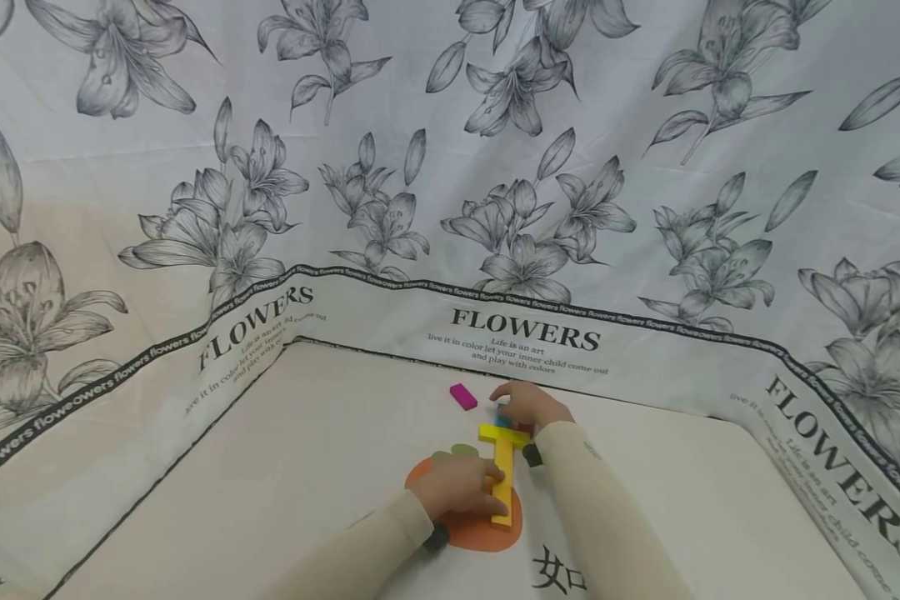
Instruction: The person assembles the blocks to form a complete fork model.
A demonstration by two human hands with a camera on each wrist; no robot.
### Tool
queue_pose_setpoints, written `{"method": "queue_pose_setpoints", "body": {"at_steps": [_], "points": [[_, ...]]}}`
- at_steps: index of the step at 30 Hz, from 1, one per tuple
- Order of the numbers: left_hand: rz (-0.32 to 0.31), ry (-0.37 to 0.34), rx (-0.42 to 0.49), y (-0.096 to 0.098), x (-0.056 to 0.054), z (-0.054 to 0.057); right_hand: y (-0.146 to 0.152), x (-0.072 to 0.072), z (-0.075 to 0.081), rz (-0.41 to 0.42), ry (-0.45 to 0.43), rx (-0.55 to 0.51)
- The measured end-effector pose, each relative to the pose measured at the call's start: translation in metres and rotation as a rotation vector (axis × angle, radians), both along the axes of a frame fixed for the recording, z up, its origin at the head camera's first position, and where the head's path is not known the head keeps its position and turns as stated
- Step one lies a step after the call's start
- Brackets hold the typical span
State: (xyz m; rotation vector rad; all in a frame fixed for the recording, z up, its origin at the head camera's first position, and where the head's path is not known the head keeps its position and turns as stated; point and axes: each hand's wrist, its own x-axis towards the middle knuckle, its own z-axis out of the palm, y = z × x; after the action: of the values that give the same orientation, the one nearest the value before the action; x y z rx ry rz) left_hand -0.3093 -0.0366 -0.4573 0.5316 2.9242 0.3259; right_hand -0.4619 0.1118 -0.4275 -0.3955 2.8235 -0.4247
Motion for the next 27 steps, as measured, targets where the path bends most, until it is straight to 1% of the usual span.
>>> {"method": "queue_pose_setpoints", "body": {"at_steps": [6, 9, 13, 16, 19, 23, 27], "points": [[-0.018, -0.02, 0.017, -0.002, 0.002, 0.004, -0.009, 0.001, 0.004, 0.033, 0.021, -0.023], [-0.029, -0.019, 0.021, -0.003, 0.001, 0.003, -0.013, 0.002, 0.005, 0.051, 0.036, -0.03], [-0.026, -0.008, 0.004, -0.004, -0.001, 0.001, -0.018, 0.002, 0.007, 0.071, 0.054, -0.048], [-0.023, 0.0, -0.006, -0.005, -0.002, -0.001, -0.022, 0.0, 0.007, 0.099, 0.064, -0.042], [-0.029, 0.009, -0.007, -0.006, -0.003, -0.002, -0.025, -0.002, 0.006, 0.104, 0.04, -0.055], [-0.036, 0.016, 0.001, -0.007, -0.003, -0.004, -0.029, -0.005, 0.002, 0.117, 0.039, -0.057], [-0.047, 0.032, 0.0, -0.007, -0.003, -0.004, -0.035, -0.009, -0.002, 0.169, 0.088, -0.012]]}}
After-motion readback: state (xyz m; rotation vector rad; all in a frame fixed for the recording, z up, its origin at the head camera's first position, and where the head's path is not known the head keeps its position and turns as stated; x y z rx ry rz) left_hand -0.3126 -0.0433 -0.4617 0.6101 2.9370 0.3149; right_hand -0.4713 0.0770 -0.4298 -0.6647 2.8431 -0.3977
